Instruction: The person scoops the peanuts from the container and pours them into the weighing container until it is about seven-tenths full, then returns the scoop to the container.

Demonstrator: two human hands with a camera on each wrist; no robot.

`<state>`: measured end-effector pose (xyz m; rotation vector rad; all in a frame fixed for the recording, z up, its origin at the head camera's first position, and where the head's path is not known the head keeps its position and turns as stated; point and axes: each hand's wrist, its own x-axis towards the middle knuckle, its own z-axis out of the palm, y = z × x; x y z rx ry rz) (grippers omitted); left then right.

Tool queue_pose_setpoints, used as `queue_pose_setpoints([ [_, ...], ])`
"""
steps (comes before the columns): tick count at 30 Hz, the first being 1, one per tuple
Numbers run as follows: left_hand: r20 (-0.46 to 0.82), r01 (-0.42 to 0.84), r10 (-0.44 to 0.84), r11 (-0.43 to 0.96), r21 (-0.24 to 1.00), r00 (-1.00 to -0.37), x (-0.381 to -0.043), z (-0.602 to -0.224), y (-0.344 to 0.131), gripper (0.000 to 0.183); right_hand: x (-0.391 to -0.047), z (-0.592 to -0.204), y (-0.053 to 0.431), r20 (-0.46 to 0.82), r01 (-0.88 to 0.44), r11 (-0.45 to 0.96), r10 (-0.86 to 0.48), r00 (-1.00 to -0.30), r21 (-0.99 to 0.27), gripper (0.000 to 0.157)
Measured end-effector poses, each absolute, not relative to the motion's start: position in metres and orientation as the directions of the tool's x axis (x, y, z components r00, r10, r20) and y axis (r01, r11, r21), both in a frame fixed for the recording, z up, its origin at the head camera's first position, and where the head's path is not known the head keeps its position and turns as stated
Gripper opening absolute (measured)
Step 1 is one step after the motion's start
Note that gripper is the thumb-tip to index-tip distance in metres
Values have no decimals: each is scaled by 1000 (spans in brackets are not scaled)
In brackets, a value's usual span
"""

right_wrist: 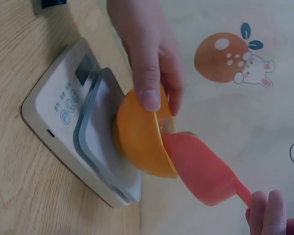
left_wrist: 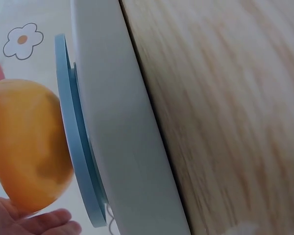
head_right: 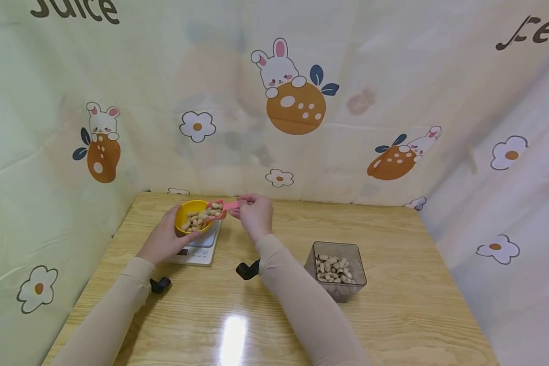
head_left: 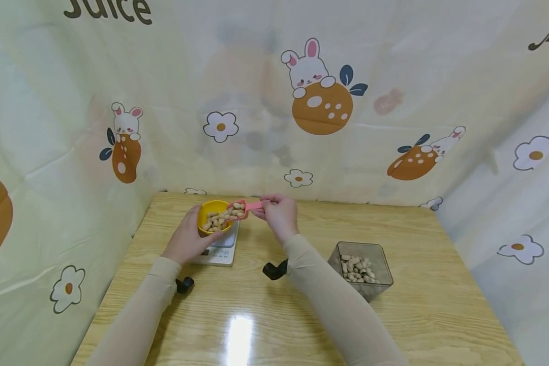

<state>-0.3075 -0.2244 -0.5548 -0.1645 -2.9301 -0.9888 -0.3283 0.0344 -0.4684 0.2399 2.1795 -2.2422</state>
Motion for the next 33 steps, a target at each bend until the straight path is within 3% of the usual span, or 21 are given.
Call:
queue_pose_setpoints([
  [19,72,116,91,778,618,-993,-308,-554,-225,114,-315,-463,19,146,-142,151,12,-989,-978,21],
  [33,82,125,94,779,614,-992,-306,-553,-225,116,-310,-465,22,144,-140,166,16,-989,-976,20],
])
